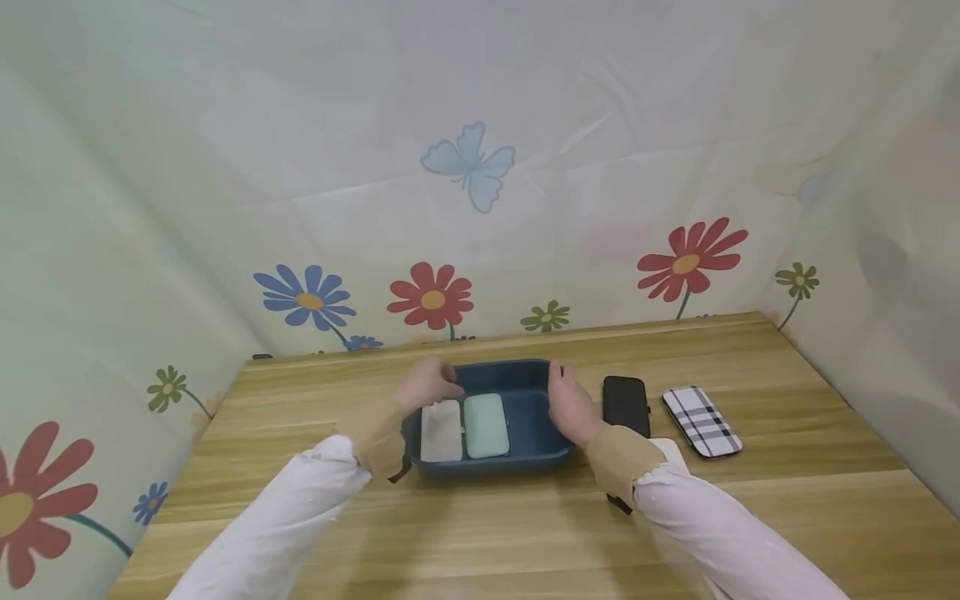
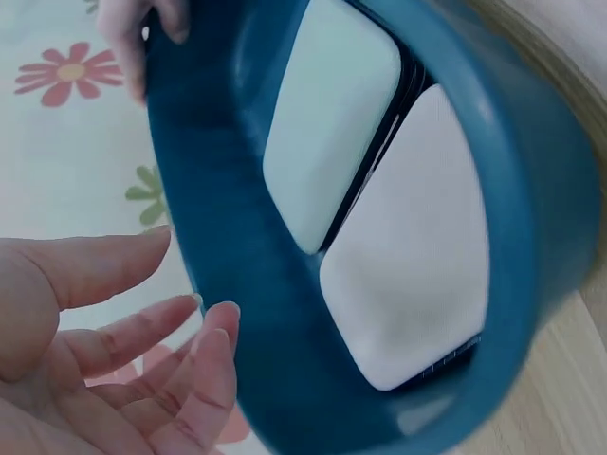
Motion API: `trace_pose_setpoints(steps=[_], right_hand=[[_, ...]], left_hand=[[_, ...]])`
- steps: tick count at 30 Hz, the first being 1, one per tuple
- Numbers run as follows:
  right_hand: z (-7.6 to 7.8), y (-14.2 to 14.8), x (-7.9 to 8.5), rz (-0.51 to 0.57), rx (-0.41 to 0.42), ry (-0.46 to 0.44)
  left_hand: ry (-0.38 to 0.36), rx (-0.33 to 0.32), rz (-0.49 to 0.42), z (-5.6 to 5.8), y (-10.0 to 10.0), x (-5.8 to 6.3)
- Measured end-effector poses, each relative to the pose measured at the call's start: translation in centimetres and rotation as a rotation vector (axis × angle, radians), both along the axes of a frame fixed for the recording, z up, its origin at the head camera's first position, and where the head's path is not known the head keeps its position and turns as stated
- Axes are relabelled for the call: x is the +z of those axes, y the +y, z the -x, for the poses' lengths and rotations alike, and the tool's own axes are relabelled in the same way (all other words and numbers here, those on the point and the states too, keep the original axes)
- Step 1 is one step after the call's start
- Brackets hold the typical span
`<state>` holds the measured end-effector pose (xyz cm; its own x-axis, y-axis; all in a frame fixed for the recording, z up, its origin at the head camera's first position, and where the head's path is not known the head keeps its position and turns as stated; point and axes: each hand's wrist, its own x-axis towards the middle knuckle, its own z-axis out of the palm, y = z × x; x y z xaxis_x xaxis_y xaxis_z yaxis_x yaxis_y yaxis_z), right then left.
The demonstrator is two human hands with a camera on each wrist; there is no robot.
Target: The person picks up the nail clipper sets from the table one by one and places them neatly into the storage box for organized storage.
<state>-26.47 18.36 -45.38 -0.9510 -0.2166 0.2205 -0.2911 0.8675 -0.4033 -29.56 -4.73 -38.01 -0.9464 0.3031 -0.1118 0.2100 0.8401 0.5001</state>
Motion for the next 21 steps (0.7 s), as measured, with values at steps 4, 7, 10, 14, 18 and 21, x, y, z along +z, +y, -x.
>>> trace_pose_setpoints(steps=[4, 7, 10, 14, 18, 21], right_hand=[[0.0, 0.0, 0.1, 0.008, 0.001, 0.0], [0.1, 0.0, 0.2, 0.011, -0.001, -0.004], [0.1, 0.0, 0.1, 0.014, -0.003, -0.01], [0.2, 0.0, 0.1, 0.015, -0.008, -0.017], [0.0, 0.0, 0.0, 0.003, 0.002, 0.011], [-0.1, 0.0, -0.1, -0.008, 0.012, 0.036]], left_hand=[[0.047, 0.004, -0.078, 0.1, -0.9, 0.3], [0.082, 0.003, -0.108, 0.3, -1.6, 0.5], [0.091, 0.016, -0.116, 0.5, -2.1, 0.4], [0.091, 0.037, -0.123, 0.8, -2.8, 0.2], [0.086, 0.066, -0.145, 0.9, -3.3, 0.0], [0.084, 0.091, -0.166, 1.0, -3.5, -0.2]])
